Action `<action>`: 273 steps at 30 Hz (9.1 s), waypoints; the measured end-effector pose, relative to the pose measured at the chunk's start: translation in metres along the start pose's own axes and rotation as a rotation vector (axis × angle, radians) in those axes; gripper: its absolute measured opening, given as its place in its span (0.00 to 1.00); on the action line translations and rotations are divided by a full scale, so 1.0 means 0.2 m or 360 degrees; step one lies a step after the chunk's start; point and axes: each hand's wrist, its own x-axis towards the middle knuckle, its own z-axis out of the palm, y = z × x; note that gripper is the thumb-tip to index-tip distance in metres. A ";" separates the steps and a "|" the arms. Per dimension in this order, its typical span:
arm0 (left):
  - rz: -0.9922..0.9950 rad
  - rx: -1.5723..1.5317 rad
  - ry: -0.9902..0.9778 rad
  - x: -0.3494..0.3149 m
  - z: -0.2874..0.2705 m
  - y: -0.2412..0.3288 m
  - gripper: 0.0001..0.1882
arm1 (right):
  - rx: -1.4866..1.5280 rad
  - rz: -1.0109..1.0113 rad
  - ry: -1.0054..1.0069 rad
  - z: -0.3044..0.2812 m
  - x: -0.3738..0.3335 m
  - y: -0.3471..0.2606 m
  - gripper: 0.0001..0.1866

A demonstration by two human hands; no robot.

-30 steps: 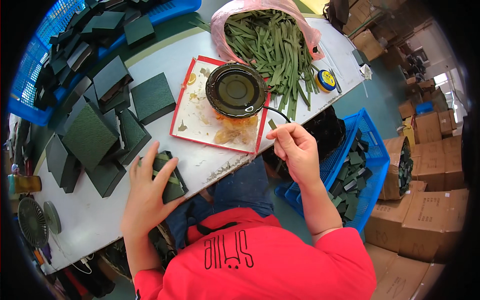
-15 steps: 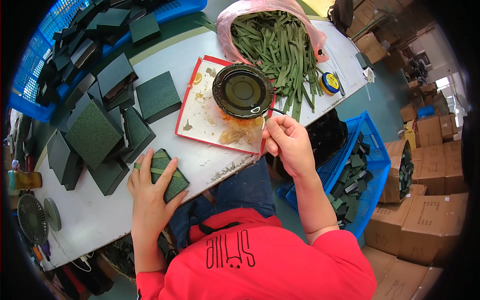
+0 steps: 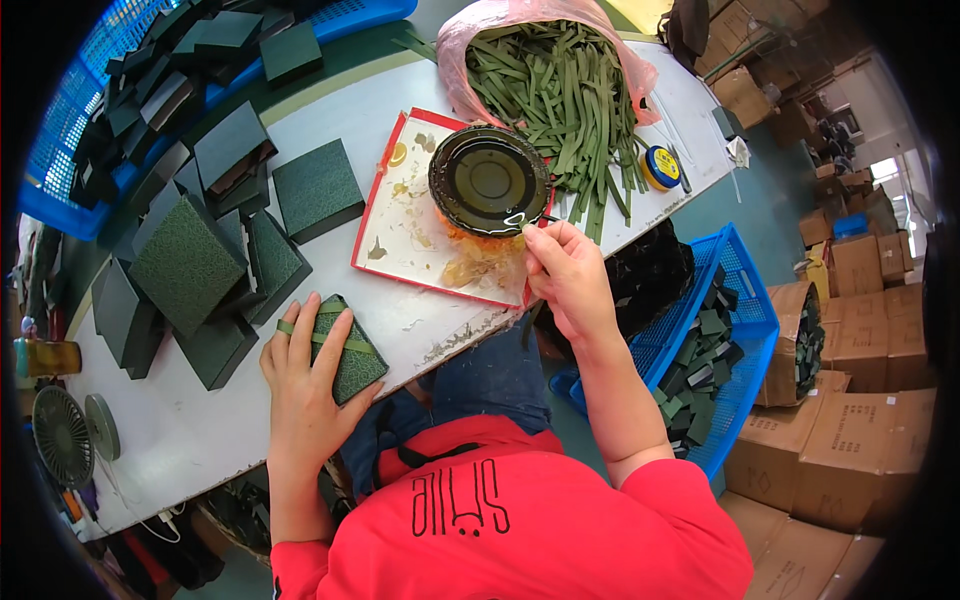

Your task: The person sits at a workbench and repeatedly wraps green rectangular sponges with green fabric strips. They pick up a sponge, wrap the strip around it, and place the finished item into a blue basket. The workspace includes a pile of unwrapped sponges, a container of liquid, and a bag of fabric strips.

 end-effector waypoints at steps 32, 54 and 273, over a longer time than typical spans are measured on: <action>0.0742 -0.0938 0.0033 0.13 -0.08 -0.08 0.44 | -0.0321 0.0788 -0.1022 0.30 -0.37 0.05 0.09; 0.0792 -0.0768 -0.0010 0.13 -0.10 -0.07 0.40 | -0.0548 0.0857 -0.1207 0.29 -0.32 0.05 0.14; -0.0778 -0.0107 0.0856 -0.10 -0.51 -1.03 0.49 | -0.0478 -0.0724 0.0675 -0.70 0.01 -0.04 0.13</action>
